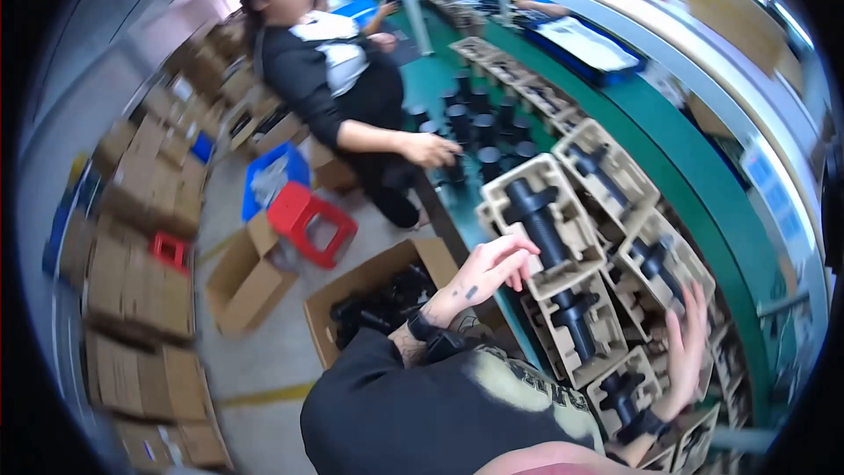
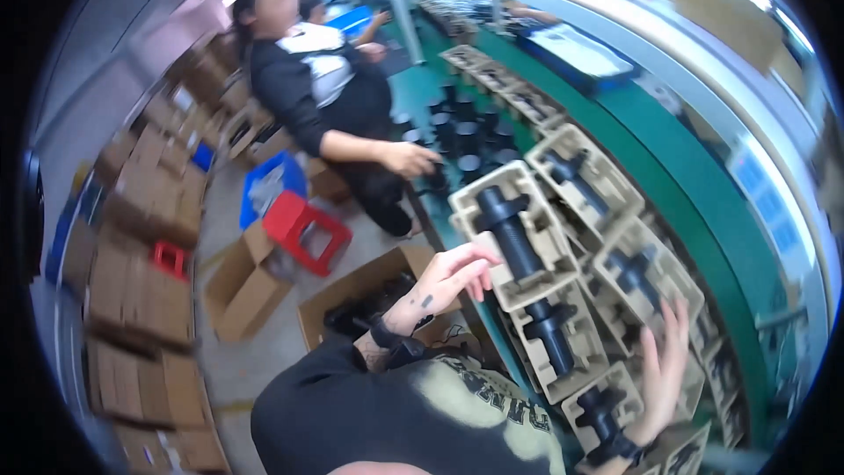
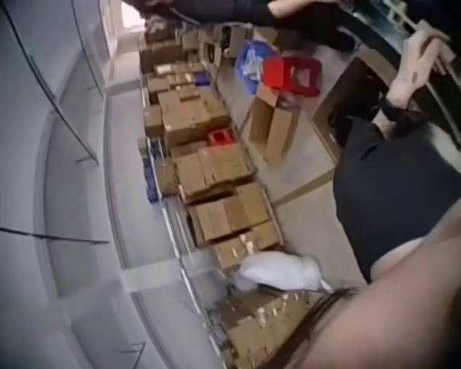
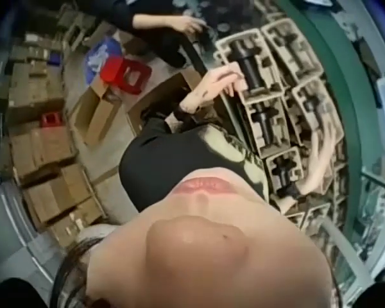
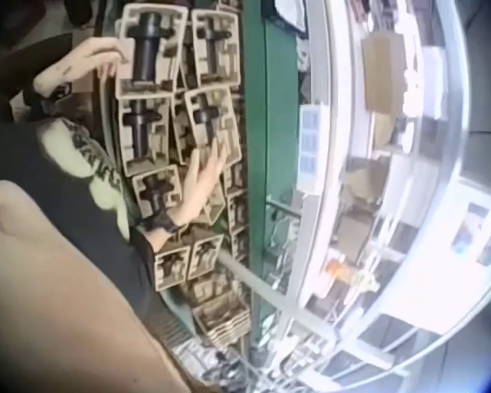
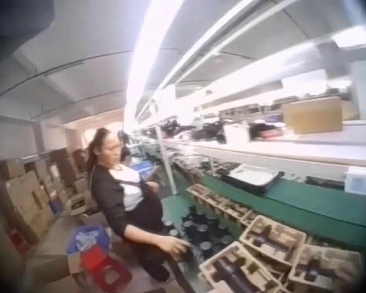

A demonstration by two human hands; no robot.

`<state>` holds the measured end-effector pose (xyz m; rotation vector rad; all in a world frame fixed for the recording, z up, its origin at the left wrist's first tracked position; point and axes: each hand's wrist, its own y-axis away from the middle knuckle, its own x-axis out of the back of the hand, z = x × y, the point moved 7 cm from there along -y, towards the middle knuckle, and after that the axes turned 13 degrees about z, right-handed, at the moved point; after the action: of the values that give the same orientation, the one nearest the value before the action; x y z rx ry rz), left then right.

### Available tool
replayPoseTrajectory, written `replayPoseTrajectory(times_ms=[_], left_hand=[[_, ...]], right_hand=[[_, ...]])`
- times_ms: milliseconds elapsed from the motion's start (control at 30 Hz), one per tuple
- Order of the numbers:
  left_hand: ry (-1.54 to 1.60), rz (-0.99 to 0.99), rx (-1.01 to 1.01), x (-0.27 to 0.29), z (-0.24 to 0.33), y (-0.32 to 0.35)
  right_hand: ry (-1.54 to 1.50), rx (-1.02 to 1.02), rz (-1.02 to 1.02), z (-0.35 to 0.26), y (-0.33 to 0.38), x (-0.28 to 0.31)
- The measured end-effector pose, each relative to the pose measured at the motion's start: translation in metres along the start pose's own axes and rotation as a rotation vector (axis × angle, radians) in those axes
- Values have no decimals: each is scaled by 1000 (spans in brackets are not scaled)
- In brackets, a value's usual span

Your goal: The person places handles into cardboard trays, stacks the trays, and then separates a new stack of trays to continue the process.

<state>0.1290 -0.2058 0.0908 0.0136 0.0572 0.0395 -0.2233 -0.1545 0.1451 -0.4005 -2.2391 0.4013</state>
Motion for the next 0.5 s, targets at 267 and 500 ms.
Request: replayPoseTrajectory(times_ms=[267, 500], left_hand=[[77, 60, -56, 69, -1, 40], [226, -252, -101, 27, 5, 70]], right_hand=[[-733, 171, -234, -85, 21, -6], [-765, 200, -661, -180, 46, -136]])
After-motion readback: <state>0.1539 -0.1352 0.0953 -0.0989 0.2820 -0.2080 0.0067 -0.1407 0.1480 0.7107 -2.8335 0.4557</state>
